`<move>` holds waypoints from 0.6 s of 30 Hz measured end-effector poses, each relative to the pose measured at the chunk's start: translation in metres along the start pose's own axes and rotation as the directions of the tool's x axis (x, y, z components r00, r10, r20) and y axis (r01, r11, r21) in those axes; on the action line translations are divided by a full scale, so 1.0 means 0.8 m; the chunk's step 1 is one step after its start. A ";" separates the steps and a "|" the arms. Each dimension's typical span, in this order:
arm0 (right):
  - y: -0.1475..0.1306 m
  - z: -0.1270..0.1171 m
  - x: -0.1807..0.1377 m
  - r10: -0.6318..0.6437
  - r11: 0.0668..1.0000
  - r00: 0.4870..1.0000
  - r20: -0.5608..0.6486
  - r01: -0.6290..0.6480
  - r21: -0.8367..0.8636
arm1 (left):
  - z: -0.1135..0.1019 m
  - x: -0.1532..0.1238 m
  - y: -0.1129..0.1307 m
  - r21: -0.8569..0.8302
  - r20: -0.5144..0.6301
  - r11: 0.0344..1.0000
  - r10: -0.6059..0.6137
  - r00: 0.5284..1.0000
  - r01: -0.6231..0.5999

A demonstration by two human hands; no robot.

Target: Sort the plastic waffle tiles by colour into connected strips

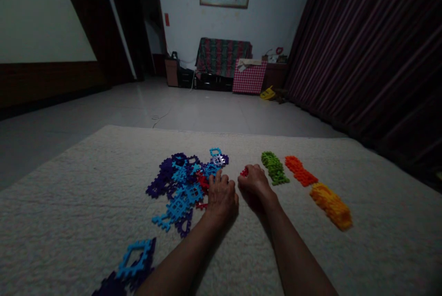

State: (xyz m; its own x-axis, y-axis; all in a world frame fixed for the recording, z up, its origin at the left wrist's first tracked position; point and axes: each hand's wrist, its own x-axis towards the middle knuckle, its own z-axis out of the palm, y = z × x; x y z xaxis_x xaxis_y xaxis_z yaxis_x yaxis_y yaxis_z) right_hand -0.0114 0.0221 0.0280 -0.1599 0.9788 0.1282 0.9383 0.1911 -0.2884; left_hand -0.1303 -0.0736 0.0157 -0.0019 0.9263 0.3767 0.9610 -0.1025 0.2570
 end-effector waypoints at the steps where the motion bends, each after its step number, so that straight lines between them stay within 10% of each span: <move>1: 0.001 -0.001 0.001 -0.025 0.999 1.000 0.001 0.025 0.021 | 0.001 0.001 -0.001 -0.003 -0.011 1.000 -0.004 1.000 0.004; 12: 0.025 -0.004 0.033 -0.325 0.854 0.922 -0.209 0.381 0.353 | 0.026 0.006 -0.018 -0.250 -0.280 0.967 -0.128 0.951 0.057; 18: 0.027 0.027 0.074 -0.265 0.923 0.946 -0.188 0.305 0.233 | 0.034 0.007 -0.019 -0.308 -0.362 0.950 -0.158 0.919 0.042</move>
State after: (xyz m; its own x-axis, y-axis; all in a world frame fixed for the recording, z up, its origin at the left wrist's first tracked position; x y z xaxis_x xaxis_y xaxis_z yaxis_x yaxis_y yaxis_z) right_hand -0.0075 0.0859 0.0089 -0.3422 0.8611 0.3760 0.7458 0.4923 -0.4487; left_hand -0.1377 -0.0573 -0.0103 -0.2537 0.7363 0.6273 0.8281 -0.1698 0.5343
